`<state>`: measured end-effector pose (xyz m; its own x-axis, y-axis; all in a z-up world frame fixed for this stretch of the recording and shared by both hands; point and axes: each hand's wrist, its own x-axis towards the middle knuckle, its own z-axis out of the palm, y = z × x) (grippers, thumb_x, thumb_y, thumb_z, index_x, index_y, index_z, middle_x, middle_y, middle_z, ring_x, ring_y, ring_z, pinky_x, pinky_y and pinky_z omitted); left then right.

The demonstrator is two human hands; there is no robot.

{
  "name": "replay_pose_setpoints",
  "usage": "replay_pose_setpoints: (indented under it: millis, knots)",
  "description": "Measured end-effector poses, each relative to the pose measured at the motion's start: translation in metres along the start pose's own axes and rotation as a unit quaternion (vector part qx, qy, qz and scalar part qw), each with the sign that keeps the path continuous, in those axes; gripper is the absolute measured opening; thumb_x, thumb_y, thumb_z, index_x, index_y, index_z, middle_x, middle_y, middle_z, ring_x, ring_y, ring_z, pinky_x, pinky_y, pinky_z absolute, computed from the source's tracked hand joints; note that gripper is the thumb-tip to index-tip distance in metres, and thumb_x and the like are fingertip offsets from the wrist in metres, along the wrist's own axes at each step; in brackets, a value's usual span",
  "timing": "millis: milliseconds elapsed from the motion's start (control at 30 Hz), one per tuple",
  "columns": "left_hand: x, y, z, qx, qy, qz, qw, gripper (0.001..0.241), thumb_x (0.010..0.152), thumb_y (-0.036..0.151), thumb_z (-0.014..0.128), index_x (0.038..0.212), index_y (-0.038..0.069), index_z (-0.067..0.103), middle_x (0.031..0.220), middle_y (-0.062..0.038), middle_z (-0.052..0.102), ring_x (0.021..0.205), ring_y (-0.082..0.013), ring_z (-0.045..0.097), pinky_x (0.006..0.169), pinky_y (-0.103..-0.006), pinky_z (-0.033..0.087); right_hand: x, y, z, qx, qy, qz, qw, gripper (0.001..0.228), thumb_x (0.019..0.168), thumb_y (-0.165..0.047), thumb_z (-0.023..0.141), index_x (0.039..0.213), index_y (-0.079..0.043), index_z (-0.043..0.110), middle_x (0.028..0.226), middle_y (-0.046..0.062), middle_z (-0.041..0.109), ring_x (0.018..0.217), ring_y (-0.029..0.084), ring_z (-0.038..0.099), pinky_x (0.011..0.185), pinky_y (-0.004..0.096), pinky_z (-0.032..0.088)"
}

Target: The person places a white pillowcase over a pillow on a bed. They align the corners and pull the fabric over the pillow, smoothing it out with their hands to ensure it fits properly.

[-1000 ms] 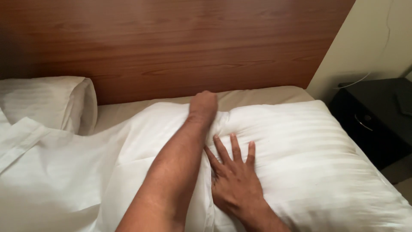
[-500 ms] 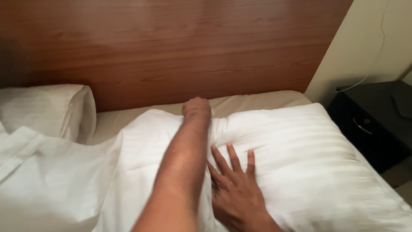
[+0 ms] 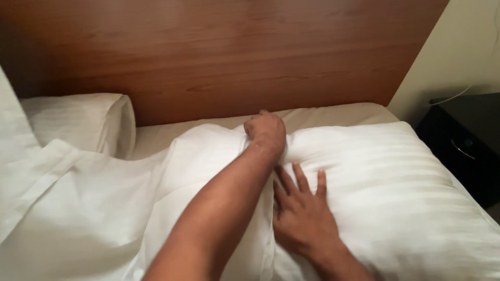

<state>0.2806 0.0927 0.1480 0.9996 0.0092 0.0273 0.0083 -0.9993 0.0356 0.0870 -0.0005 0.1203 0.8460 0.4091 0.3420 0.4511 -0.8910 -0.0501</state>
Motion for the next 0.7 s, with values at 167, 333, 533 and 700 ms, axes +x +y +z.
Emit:
replay_pose_setpoints:
  millis: [167,333,533,700]
  knots:
    - [-0.043,-0.007,-0.018,-0.013,-0.074,-0.035,0.997,0.029,0.094,0.020,0.070,0.122,0.013,0.075,0.133,-0.012,0.067,0.120,-0.0354,0.065,0.082,-0.0529,0.059,0.000,0.001,-0.003,0.020,0.013,0.026,0.999,0.062,0.089,-0.027,0.049,0.149,-0.009,0.050,0.161,0.007,0.039,0.152,0.034,0.024,0.113,0.072,0.009]
    - [-0.017,0.002,0.035,-0.052,0.034,0.035,0.997,0.024,0.097,0.013,0.062,0.114,0.012,0.079,0.122,-0.013,0.074,0.110,-0.0313,0.073,0.082,-0.0448,0.062,-0.003,0.001,-0.004,-0.023,-0.029,0.029,0.999,0.064,0.091,-0.030,0.048,0.153,-0.015,0.042,0.163,0.007,0.035,0.154,0.034,0.021,0.114,0.073,0.009]
    - [-0.038,0.019,0.039,-0.089,0.100,0.096,0.986,0.021,0.094,0.013,0.063,0.107,0.008,0.079,0.116,-0.017,0.074,0.104,-0.0329,0.074,0.080,-0.0445,0.062,-0.001,-0.004,-0.021,-0.001,-0.082,0.020,0.996,0.068,0.091,-0.032,0.049,0.154,-0.010,0.035,0.166,0.014,0.026,0.154,0.038,0.013,0.112,0.079,0.006]
    - [-0.097,0.010,-0.012,-0.074,0.041,0.038,0.996,0.033,0.087,0.027,0.071,0.111,0.005,0.073,0.116,-0.016,0.070,0.102,-0.0324,0.073,0.072,-0.0474,0.062,-0.004,0.003,-0.008,-0.035,-0.089,0.024,0.995,0.062,0.092,-0.027,0.048,0.151,-0.012,0.038,0.163,0.007,0.032,0.152,0.035,0.013,0.114,0.075,0.005]
